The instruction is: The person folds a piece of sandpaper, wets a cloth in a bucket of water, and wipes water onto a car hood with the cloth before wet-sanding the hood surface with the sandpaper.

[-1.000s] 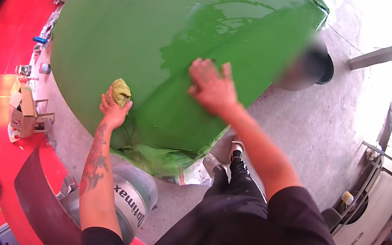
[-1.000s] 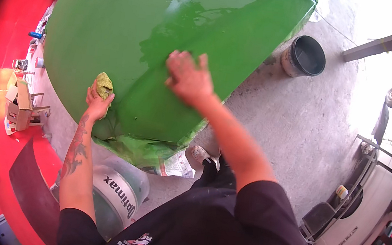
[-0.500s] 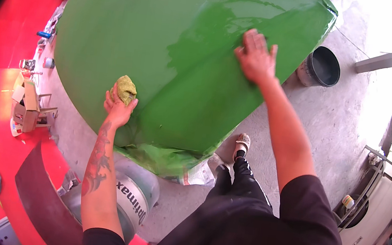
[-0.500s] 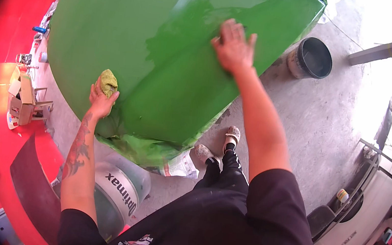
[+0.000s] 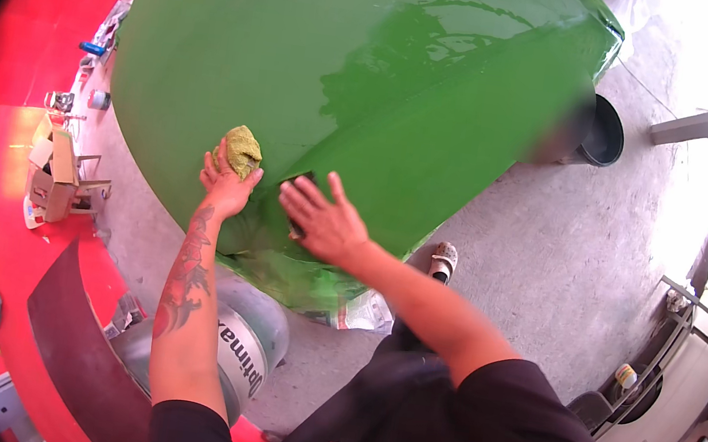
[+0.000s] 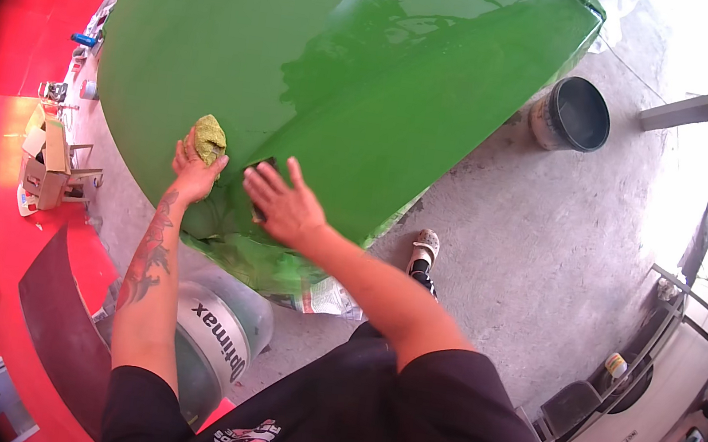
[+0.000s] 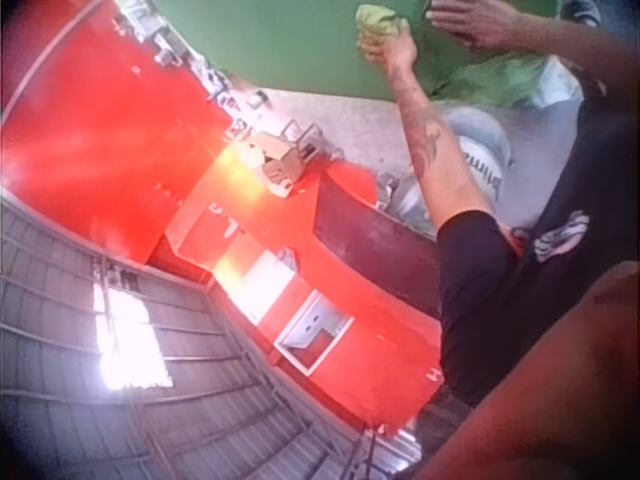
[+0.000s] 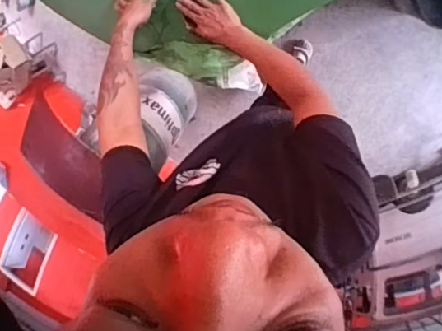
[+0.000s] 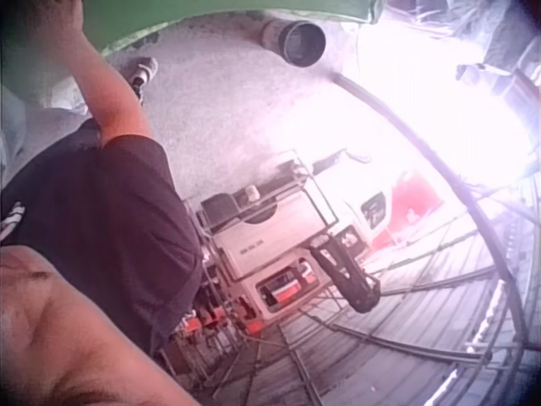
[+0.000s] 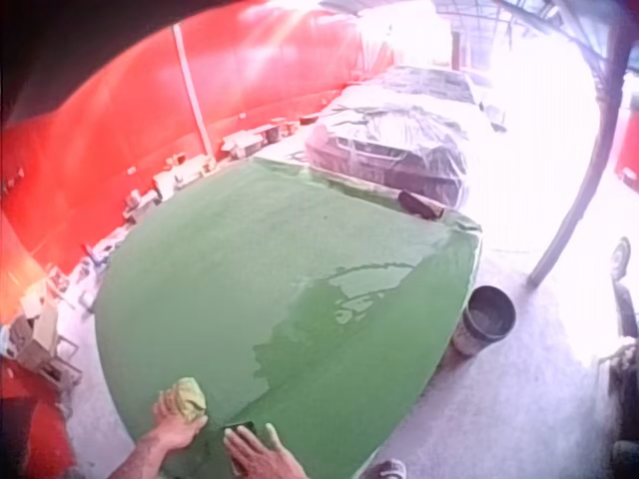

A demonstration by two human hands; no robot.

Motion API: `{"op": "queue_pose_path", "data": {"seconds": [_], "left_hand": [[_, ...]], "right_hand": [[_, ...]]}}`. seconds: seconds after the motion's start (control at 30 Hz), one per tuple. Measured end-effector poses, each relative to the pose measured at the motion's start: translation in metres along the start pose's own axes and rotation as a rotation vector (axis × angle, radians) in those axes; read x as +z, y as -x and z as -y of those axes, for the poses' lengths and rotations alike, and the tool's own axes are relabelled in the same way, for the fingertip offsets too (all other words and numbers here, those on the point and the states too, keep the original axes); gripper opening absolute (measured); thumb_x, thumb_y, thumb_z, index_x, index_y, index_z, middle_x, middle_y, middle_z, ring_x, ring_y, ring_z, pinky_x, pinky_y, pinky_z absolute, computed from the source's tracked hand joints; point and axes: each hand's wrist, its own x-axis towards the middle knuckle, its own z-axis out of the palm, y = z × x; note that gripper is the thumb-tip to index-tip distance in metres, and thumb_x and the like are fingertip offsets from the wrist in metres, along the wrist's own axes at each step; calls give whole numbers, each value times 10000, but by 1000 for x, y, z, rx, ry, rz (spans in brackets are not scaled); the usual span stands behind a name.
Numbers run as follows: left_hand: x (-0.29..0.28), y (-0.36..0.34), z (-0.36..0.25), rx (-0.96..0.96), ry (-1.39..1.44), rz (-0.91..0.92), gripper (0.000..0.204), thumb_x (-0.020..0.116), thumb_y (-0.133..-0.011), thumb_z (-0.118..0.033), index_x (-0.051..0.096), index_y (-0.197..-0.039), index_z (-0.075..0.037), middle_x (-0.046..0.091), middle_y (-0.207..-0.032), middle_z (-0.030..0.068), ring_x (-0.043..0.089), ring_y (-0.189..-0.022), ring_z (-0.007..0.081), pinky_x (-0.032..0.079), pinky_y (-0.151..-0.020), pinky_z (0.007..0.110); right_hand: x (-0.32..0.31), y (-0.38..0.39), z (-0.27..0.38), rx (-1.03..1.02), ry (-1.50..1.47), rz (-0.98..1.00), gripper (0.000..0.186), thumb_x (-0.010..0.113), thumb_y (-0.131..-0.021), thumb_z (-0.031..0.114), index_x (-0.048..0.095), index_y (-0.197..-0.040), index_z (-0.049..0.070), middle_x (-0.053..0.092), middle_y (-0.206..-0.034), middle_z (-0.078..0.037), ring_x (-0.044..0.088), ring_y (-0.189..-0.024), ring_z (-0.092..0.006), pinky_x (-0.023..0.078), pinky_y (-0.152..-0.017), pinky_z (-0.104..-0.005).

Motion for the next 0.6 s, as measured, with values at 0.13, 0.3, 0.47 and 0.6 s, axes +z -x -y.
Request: {"op": "queue_pose_path", "data": {"seconds": [0.13, 0.3, 0.47, 0.6], "left_hand": [[-6, 5, 9, -22, 20, -1, 1044, 646, -841, -508, -88, -1509, -186, -69, -1537, 271, -92, -1434, 392, -5, -1145, 521], [-5, 1, -4, -7, 4, 6, 1039, 644, -842, -506, -83, -1511, -185, -81, -1532, 284, -110, -1431, 396, -4, -1143, 525], [-1, -1, 1, -21, 18, 14, 1046, 656, -831, -508, -82, -1513, -219, -108, -1529, 281, -89, -1426, 418, 26, -1145, 531], [1, -2, 3, -25, 59, 8, 1045, 664, -824, -510, -75, -1514, -248, -117, -1529, 278, -64, -1417, 444, 47, -1144, 537]], "right_hand": [[-71, -1, -98, 246, 218, 2, 682, 444, -926, 493, 240, -1493, 173, 242, -1564, -20, 231, -1438, -212, 106, -1130, -628], [-68, 3, -159, 669, 288, -274, 654, 434, -942, 458, 291, -1468, 97, 237, -1565, -55, 220, -1441, -253, 136, -1116, -642], [-14, 10, -1, 242, 232, -25, 685, 479, -909, 449, 298, -1469, 99, 269, -1541, -78, 255, -1412, -279, 191, -1111, -613], [-3, 26, -1, -67, -3, 52, 649, 478, -917, 478, 323, -1458, 155, 260, -1554, -37, 248, -1428, -226, 155, -1131, -607]]}}
